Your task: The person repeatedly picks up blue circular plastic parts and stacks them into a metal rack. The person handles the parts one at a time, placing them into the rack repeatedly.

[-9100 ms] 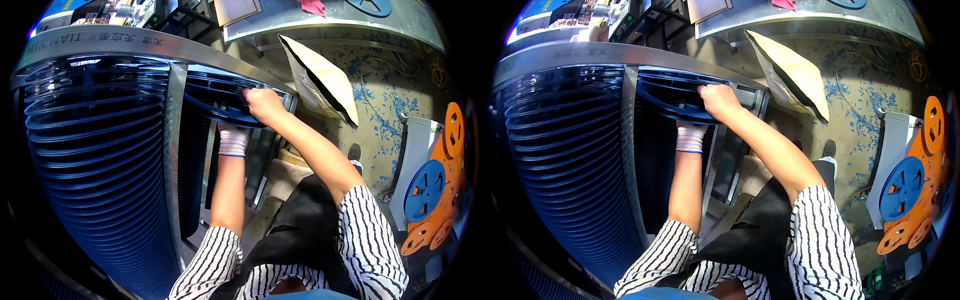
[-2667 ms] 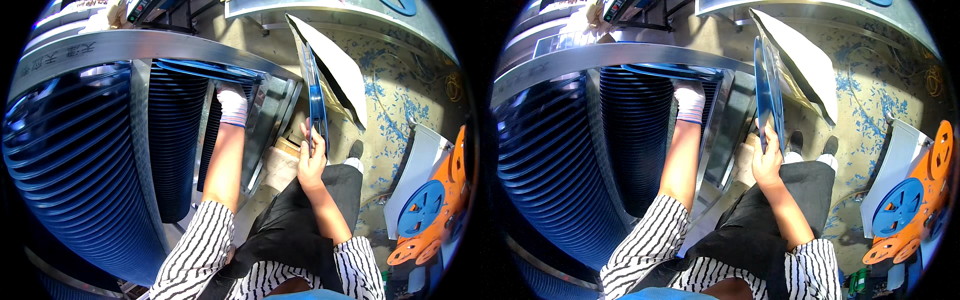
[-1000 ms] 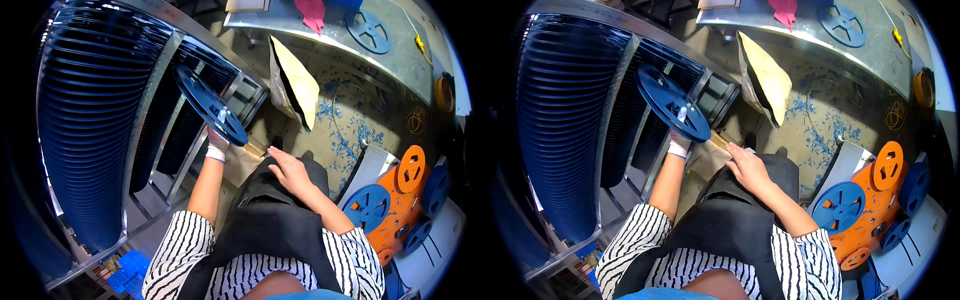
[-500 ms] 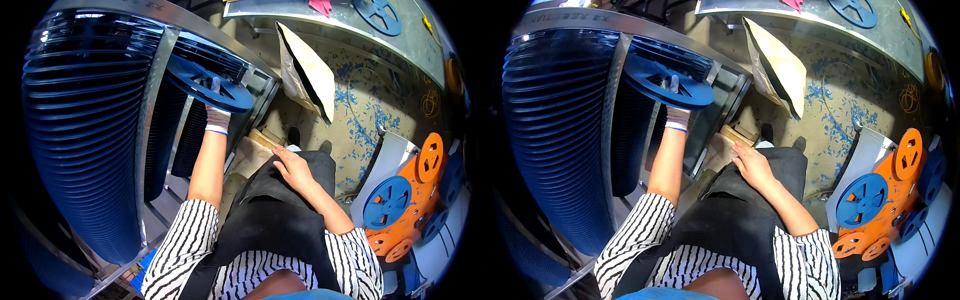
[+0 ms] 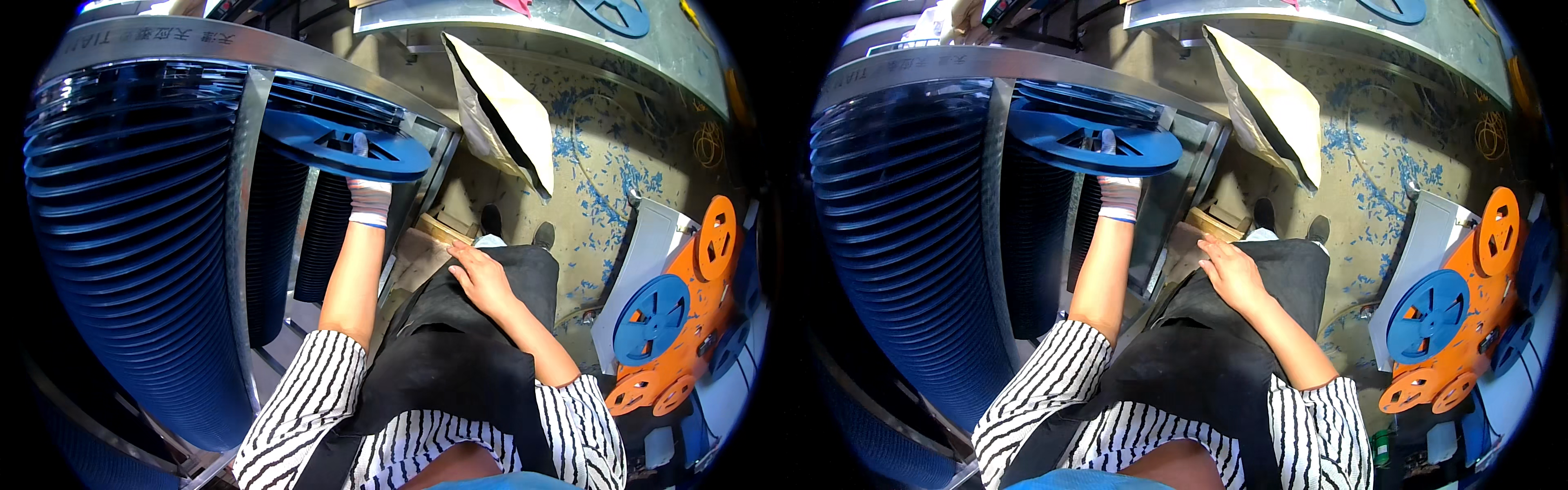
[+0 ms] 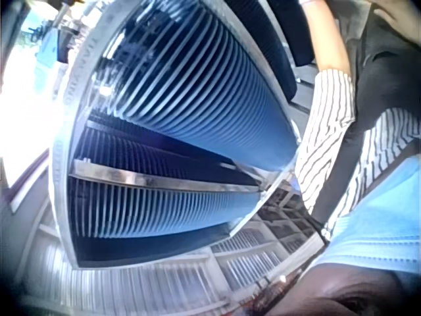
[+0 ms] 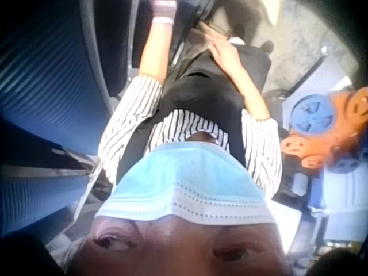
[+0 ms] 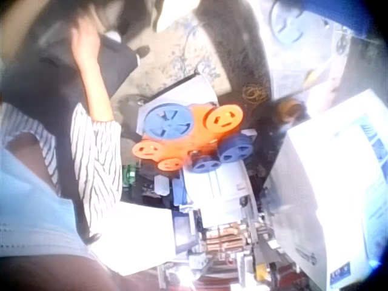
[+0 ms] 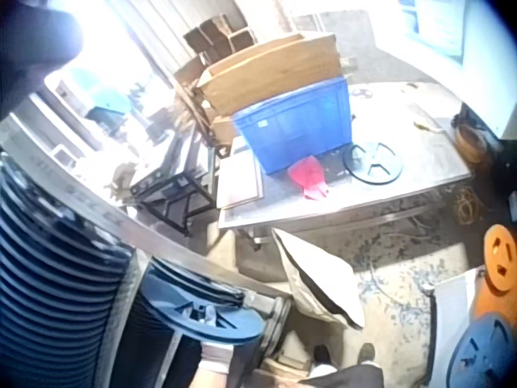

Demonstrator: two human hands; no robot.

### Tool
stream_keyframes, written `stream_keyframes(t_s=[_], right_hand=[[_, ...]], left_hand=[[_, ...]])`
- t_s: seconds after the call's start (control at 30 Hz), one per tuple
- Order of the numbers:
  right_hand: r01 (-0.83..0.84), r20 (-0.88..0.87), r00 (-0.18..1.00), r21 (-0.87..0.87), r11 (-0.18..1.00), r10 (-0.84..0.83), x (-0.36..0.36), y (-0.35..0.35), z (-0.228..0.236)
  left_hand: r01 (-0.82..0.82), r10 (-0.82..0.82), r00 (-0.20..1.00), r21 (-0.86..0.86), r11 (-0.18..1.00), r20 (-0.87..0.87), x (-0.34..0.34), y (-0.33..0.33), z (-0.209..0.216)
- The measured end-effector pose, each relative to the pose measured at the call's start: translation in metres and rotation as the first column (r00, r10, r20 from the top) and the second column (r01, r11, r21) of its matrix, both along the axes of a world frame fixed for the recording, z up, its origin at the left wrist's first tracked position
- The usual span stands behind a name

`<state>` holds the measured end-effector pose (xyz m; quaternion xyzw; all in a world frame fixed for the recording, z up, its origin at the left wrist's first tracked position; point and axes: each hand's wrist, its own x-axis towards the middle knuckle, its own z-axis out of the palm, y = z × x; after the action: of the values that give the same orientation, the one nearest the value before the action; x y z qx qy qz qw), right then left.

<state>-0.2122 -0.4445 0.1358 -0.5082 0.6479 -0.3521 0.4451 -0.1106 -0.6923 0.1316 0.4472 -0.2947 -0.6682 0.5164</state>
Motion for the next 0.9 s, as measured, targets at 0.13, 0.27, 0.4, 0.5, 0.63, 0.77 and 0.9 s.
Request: stream_keyframes(t_s=[0.13,0.27,0.4,0.5,0.63,0.77,0.9], right_hand=[[0.034,-0.020,0.999,-0.044,0.998,-0.035,0.002,0.000,-0.006],[0.010,-0.016,1.000,-0.070,0.997,-0.011,0.008,-0.006,-0.007],[-0.021,-0.006,1.000,-0.049,0.999,0.021,0.010,-0.009,-0.003],[-0.053,0.007,0.999,-0.024,0.998,0.054,0.012,-0.010,-0.003],[-0.070,-0.018,0.997,-0.021,0.997,0.069,0.015,-0.008,-0.008],[-0.077,-0.011,0.997,-0.027,0.997,0.077,0.016,-0.009,-0.008],[-0.081,0.002,0.997,-0.023,0.996,0.081,0.013,-0.013,-0.005]], left_hand=[[0.076,-0.075,0.997,-0.017,0.997,0.018,0.007,-0.003,0.001],[0.118,-0.118,0.992,-0.004,0.993,0.043,0.026,-0.008,0.000],[0.159,-0.159,0.985,-0.002,0.987,0.066,0.034,-0.011,0.000],[0.179,-0.177,0.982,-0.020,0.984,0.071,0.037,-0.015,-0.006],[0.147,-0.148,0.987,0.019,0.989,0.055,0.033,-0.010,-0.003],[0.130,-0.133,0.988,0.042,0.991,0.080,0.039,-0.010,-0.011],[0.116,-0.118,0.980,0.027,0.993,0.159,0.042,-0.007,-0.008]])
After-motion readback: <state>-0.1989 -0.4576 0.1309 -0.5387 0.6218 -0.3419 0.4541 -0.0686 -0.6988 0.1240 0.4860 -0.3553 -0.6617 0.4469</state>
